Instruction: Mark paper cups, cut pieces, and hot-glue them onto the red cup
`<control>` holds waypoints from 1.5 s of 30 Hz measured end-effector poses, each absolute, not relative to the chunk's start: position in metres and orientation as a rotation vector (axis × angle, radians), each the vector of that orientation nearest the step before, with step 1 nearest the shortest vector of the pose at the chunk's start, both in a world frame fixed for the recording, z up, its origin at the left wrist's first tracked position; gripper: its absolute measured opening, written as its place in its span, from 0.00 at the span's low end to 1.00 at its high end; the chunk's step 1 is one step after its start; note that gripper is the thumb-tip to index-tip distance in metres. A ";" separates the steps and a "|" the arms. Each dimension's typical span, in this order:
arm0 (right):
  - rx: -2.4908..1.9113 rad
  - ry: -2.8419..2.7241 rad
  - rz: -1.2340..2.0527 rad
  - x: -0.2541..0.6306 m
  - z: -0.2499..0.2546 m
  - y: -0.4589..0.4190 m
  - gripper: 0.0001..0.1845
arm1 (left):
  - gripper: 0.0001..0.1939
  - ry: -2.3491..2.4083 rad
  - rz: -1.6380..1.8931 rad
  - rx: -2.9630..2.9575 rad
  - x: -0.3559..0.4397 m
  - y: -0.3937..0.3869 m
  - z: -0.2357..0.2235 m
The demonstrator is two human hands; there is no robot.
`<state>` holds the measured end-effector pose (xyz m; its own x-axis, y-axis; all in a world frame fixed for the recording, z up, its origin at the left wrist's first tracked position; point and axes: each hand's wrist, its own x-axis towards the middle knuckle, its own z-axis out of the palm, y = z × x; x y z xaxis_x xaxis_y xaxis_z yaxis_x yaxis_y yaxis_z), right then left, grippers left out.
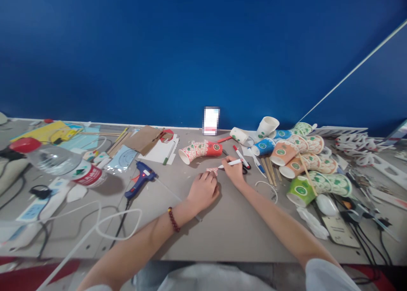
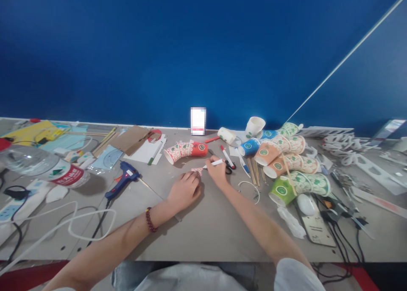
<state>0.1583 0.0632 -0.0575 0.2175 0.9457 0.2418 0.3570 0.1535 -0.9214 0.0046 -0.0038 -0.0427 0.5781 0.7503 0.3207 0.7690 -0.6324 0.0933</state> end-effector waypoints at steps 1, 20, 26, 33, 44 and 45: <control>-1.402 -1.340 0.687 0.158 -0.058 0.063 0.16 | 0.10 -1.320 -0.519 -2.739 0.005 -0.004 -0.043; -1.335 -1.168 0.833 0.160 -0.053 0.061 0.24 | 0.09 -1.419 -0.590 -2.708 0.002 -0.002 -0.041; -1.274 -1.101 0.985 0.159 -0.052 0.060 0.26 | 0.07 -1.375 -0.757 -2.735 -0.002 0.002 -0.039; -1.253 -1.068 1.153 0.163 -0.045 0.058 0.25 | 0.10 -1.377 -0.863 -2.768 -0.002 0.000 -0.036; -0.996 -1.341 1.431 0.179 -0.027 0.056 0.23 | 0.13 -1.959 -1.013 -2.796 -0.006 0.005 -0.032; -0.995 -1.340 1.424 0.180 -0.028 0.056 0.24 | 0.13 -1.978 -1.048 -2.800 -0.006 0.005 -0.031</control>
